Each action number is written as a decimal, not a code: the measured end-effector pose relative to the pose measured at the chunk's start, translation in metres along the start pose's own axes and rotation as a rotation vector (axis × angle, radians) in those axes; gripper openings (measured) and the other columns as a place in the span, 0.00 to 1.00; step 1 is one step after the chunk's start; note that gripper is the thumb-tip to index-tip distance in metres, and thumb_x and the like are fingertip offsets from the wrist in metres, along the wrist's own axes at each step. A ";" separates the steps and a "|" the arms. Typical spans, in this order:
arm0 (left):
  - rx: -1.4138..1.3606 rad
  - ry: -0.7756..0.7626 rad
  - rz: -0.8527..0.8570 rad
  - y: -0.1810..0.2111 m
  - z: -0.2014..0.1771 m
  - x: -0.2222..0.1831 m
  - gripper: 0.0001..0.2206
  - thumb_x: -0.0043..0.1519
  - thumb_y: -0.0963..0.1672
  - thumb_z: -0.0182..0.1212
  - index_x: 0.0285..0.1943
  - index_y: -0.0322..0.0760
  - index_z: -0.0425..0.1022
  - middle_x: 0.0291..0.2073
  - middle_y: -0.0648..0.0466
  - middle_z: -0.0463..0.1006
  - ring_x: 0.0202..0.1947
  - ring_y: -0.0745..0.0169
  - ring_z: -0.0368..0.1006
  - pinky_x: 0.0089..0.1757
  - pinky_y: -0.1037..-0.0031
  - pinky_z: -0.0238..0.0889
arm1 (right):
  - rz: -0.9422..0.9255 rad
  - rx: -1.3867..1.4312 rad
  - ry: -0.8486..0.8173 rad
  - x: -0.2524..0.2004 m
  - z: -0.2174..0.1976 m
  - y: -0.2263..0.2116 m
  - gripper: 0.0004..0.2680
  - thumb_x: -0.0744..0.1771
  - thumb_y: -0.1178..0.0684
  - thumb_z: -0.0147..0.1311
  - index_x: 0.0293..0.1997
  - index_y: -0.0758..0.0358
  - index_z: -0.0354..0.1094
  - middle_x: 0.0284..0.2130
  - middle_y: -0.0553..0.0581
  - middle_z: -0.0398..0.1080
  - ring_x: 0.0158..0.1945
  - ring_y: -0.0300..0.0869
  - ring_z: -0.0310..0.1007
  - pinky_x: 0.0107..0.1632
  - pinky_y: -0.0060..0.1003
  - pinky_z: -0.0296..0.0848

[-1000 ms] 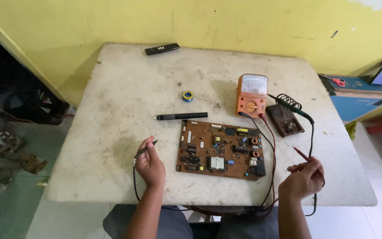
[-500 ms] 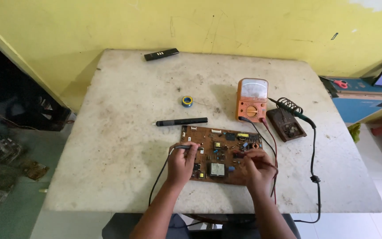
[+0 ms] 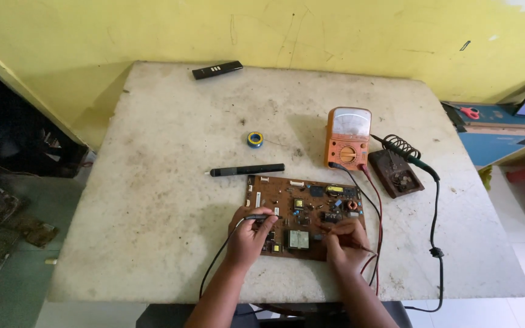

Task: Testing electrical components and circuit paths on a PCB using a multimeter.

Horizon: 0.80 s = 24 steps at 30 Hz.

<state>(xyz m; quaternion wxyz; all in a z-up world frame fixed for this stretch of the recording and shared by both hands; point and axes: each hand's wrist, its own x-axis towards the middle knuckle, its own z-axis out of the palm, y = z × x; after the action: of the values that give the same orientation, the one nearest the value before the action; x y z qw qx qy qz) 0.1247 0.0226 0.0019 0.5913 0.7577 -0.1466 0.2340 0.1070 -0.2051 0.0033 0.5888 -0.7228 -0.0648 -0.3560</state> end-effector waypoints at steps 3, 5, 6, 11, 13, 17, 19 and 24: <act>-0.057 -0.063 -0.127 0.004 -0.002 0.000 0.11 0.65 0.48 0.62 0.44 0.37 0.82 0.33 0.54 0.83 0.31 0.67 0.79 0.31 0.79 0.73 | 0.049 0.064 -0.002 0.000 0.001 0.001 0.07 0.57 0.68 0.51 0.24 0.62 0.61 0.25 0.55 0.65 0.25 0.37 0.63 0.27 0.29 0.62; 0.017 -0.034 -0.050 0.008 -0.003 0.005 0.10 0.65 0.47 0.63 0.43 0.37 0.82 0.35 0.53 0.83 0.35 0.63 0.79 0.37 0.76 0.74 | 0.094 0.108 -0.054 0.001 0.000 -0.005 0.06 0.60 0.69 0.50 0.25 0.63 0.61 0.29 0.58 0.66 0.24 0.39 0.69 0.26 0.29 0.69; 0.092 -0.007 0.028 0.009 -0.004 0.007 0.09 0.64 0.47 0.65 0.42 0.37 0.83 0.36 0.51 0.83 0.40 0.60 0.79 0.42 0.72 0.75 | 0.139 0.153 -0.103 0.001 -0.001 -0.007 0.06 0.63 0.69 0.49 0.27 0.65 0.62 0.33 0.60 0.66 0.23 0.40 0.74 0.25 0.28 0.76; 0.097 -0.059 -0.041 0.010 -0.005 0.007 0.09 0.64 0.47 0.64 0.41 0.38 0.83 0.34 0.52 0.83 0.38 0.60 0.78 0.40 0.71 0.73 | 0.082 0.195 -0.250 0.004 0.000 -0.007 0.04 0.64 0.67 0.51 0.33 0.65 0.64 0.28 0.57 0.69 0.24 0.40 0.77 0.29 0.30 0.79; 0.105 -0.062 -0.034 0.010 -0.005 0.008 0.09 0.64 0.47 0.64 0.41 0.38 0.83 0.34 0.53 0.84 0.38 0.60 0.78 0.40 0.71 0.72 | 0.124 0.220 -0.260 0.004 0.001 -0.007 0.04 0.64 0.67 0.53 0.33 0.66 0.63 0.29 0.59 0.69 0.26 0.42 0.78 0.30 0.32 0.81; 0.127 -0.106 -0.114 0.010 -0.004 0.009 0.11 0.65 0.49 0.62 0.40 0.39 0.84 0.33 0.54 0.84 0.38 0.60 0.78 0.41 0.69 0.71 | 0.088 0.179 -0.255 0.005 0.001 -0.004 0.06 0.63 0.68 0.54 0.30 0.65 0.61 0.28 0.58 0.68 0.25 0.40 0.77 0.30 0.30 0.80; 0.130 -0.118 -0.124 0.011 -0.004 0.010 0.11 0.65 0.49 0.62 0.40 0.40 0.84 0.33 0.54 0.85 0.38 0.59 0.78 0.41 0.68 0.70 | 0.090 0.167 -0.260 0.004 0.000 0.001 0.06 0.63 0.69 0.54 0.29 0.66 0.61 0.30 0.59 0.67 0.25 0.41 0.77 0.28 0.30 0.80; 0.111 -0.113 -0.076 0.016 -0.005 0.015 0.12 0.65 0.48 0.61 0.37 0.37 0.83 0.31 0.54 0.85 0.35 0.58 0.79 0.39 0.69 0.70 | 0.116 0.182 -0.281 0.004 0.000 -0.001 0.06 0.63 0.69 0.54 0.29 0.66 0.61 0.31 0.60 0.67 0.26 0.42 0.75 0.29 0.31 0.80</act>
<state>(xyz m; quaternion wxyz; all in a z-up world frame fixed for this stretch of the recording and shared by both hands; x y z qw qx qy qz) 0.1290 0.0245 0.0241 0.5476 0.8064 -0.1377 0.1758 0.1096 -0.2063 0.0070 0.6565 -0.7117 -0.1364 -0.2095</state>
